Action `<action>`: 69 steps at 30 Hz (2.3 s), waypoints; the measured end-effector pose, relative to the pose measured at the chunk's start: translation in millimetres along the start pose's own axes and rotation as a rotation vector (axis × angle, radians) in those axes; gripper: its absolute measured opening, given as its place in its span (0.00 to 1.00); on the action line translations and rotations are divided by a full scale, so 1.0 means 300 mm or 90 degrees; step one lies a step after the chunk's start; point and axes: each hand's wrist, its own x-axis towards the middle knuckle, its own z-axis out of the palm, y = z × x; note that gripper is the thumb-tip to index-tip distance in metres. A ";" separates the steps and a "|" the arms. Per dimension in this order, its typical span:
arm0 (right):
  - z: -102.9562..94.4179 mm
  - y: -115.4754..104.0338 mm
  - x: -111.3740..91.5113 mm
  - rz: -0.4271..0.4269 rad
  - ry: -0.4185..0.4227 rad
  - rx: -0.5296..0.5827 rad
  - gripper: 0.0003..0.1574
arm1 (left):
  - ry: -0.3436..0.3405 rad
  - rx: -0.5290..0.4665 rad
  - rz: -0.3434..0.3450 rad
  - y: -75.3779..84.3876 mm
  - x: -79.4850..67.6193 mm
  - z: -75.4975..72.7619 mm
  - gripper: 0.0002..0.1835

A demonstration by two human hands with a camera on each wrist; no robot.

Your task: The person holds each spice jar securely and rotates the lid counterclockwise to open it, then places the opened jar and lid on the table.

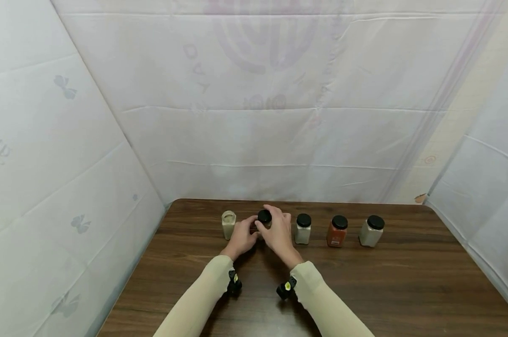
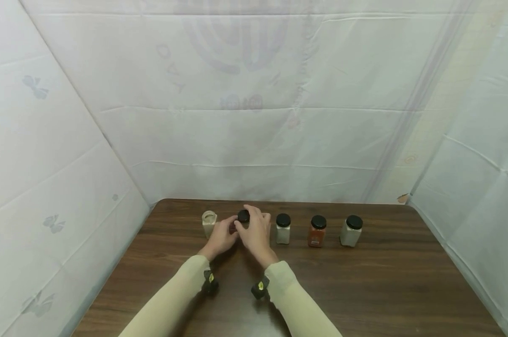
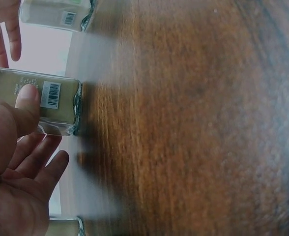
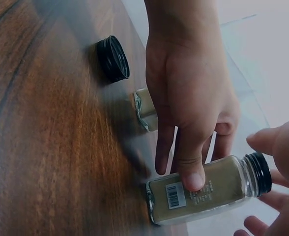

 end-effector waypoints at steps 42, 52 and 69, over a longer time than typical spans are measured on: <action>-0.004 -0.006 -0.006 0.058 0.030 -0.037 0.32 | 0.011 0.034 0.014 -0.005 0.001 0.003 0.22; -0.011 -0.003 -0.003 0.038 0.017 -0.032 0.27 | -0.002 0.023 0.003 0.002 -0.001 0.000 0.22; -0.011 0.013 0.003 0.014 -0.026 -0.042 0.31 | -0.007 0.013 -0.015 0.005 0.001 0.002 0.22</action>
